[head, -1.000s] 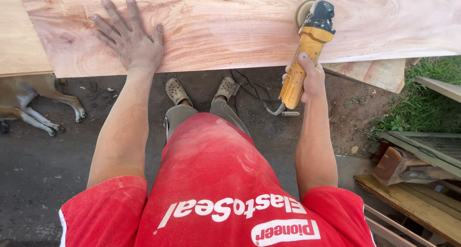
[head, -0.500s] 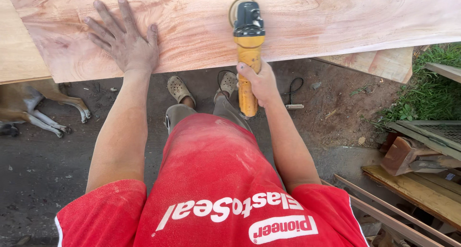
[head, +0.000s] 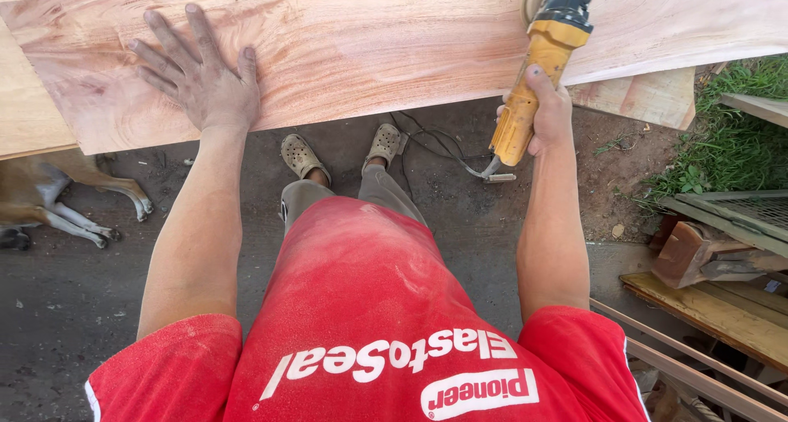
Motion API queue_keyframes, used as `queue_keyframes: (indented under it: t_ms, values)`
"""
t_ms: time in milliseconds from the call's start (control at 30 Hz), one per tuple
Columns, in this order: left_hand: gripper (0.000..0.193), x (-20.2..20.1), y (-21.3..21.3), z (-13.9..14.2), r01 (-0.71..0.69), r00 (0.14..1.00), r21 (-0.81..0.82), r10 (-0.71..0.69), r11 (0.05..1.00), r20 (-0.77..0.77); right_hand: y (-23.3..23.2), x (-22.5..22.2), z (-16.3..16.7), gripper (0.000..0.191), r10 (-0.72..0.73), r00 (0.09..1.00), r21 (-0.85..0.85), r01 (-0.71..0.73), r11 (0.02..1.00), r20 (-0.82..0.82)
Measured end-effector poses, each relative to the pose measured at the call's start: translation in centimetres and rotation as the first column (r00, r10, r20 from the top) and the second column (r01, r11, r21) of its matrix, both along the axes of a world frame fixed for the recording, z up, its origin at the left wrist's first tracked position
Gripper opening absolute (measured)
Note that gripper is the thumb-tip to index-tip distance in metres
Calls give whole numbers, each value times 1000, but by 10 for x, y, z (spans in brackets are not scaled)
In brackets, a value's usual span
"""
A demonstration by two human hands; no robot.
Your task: The person sands the surface of a long wooden board using a handheld electric sander, moving the tool steadily along the grain while the other hand steadies the board. They work along the board's length, smoothing the wood surface.
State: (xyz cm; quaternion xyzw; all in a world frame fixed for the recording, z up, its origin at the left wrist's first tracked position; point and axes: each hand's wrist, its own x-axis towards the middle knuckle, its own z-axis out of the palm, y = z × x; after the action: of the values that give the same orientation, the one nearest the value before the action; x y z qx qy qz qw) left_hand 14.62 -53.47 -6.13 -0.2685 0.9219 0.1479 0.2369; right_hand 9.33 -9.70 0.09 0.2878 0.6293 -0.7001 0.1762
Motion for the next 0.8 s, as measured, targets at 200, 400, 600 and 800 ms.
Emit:
queue_keyframes:
  t_ms: [200, 400, 600, 800]
  values:
    - [84, 1, -4, -5, -5, 1000, -17, 5, 1000, -9, -33, 19, -12, 37, 144, 988, -82, -139, 987, 61]
    - [85, 2, -5, -3, 7, 1000, -33, -7, 999, -9, -123, 56, -43, 38, 401, 905, -81, -414, 907, -138]
    - [86, -1, -7, -4, 12, 1000, 8, -12, 1000, 9, -104, 46, -39, 37, 346, 938, -108, -345, 932, -10]
    - [89, 0, -15, -10, 53, 999, 39, -52, 998, -14, -14, 10, -20, 34, 162, 986, -43, -161, 986, 31]
